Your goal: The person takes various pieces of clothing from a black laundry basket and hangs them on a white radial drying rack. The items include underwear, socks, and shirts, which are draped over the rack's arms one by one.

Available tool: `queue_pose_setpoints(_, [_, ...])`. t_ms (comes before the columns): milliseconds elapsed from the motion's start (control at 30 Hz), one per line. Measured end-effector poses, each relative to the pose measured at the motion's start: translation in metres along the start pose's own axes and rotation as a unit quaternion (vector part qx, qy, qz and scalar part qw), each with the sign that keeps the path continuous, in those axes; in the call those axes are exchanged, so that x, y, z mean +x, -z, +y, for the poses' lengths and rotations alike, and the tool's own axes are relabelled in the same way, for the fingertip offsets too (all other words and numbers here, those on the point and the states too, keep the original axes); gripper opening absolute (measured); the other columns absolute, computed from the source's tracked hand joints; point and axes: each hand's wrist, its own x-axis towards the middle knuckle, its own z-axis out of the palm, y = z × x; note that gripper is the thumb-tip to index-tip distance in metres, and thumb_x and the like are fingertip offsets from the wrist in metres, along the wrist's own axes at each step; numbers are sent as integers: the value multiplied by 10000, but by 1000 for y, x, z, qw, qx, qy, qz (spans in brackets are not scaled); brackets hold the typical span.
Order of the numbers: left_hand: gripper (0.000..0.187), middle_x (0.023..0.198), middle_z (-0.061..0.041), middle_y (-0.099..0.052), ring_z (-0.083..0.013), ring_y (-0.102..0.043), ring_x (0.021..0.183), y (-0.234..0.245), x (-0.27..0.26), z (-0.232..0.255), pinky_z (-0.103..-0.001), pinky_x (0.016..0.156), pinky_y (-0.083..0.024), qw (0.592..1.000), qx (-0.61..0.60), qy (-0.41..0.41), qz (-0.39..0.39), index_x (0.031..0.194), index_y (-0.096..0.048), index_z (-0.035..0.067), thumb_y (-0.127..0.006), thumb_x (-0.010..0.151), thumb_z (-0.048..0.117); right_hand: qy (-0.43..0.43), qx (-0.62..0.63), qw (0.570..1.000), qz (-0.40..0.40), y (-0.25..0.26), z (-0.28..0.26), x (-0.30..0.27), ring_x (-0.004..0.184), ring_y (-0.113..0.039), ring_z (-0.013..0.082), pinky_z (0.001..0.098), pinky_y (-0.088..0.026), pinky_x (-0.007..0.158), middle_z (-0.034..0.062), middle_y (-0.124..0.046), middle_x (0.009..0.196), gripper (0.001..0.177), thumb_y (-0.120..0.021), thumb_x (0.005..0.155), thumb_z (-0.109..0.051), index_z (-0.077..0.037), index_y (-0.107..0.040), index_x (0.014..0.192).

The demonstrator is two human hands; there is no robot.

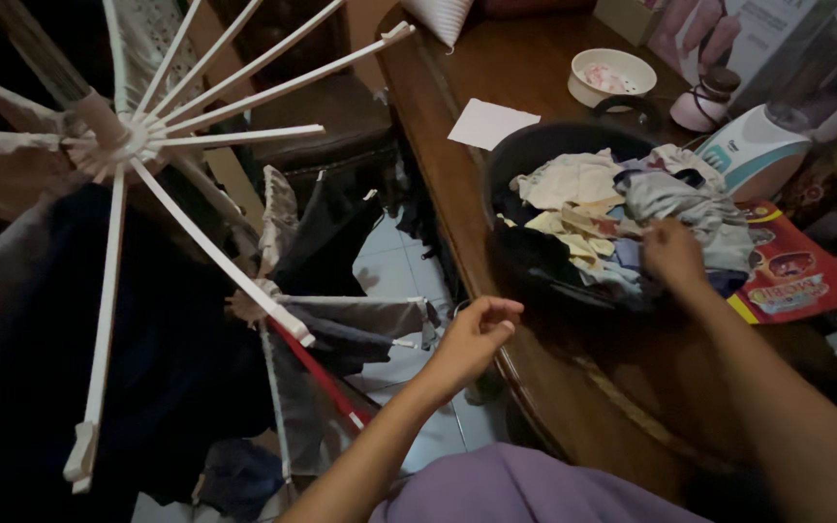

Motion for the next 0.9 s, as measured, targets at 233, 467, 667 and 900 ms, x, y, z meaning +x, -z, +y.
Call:
queue_pose_setpoints(233, [447, 1278, -103, -666, -170, -661, 1045, 1, 42, 36, -322, 917, -544, 994, 32, -85, 60, 1374, -555, 115, -674, 943, 134, 128, 322, 924, 163, 119, -170, -36, 1220, -623, 315, 456, -437, 1080, 126, -741, 1068, 301, -523, 1089, -154, 42, -750, 1072])
queue_pose_setpoints(467, [907, 1511, -165, -432, -238, -614, 1181, -13, 75, 85, -384, 949, -550, 986, 46, -142, 74, 1542, -322, 196, -803, 774, 212, -34, 661, 747, -59, 192, -225, -49, 1076, -628, 182, 354, -495, 902, 88, -701, 1207, 267, -556, 1090, -174, 24, -701, 1194])
queue_pose_setpoints(667, [469, 1160, -92, -785, -176, -755, 1103, -22, 77, 88, -313, 973, -568, 973, 153, -140, 98, 1349, -699, 139, -701, 881, 177, 43, 637, 753, -157, 168, -252, -62, 1138, -644, 202, 366, -520, 1054, 115, -682, 1234, 319, -636, 1014, -216, 4, -696, 1238])
queue_pose_setpoints(900, [297, 1091, -18, -737, -83, -640, 1006, 0, 57, 110, -255, 922, -527, 971, -25, -222, 84, 1231, -710, 19, -722, 964, 150, 40, 468, 827, -309, 114, -223, -53, 1072, -575, 181, 335, -458, 902, 91, -634, 1174, 537, -743, 938, -237, -41, -492, 1370])
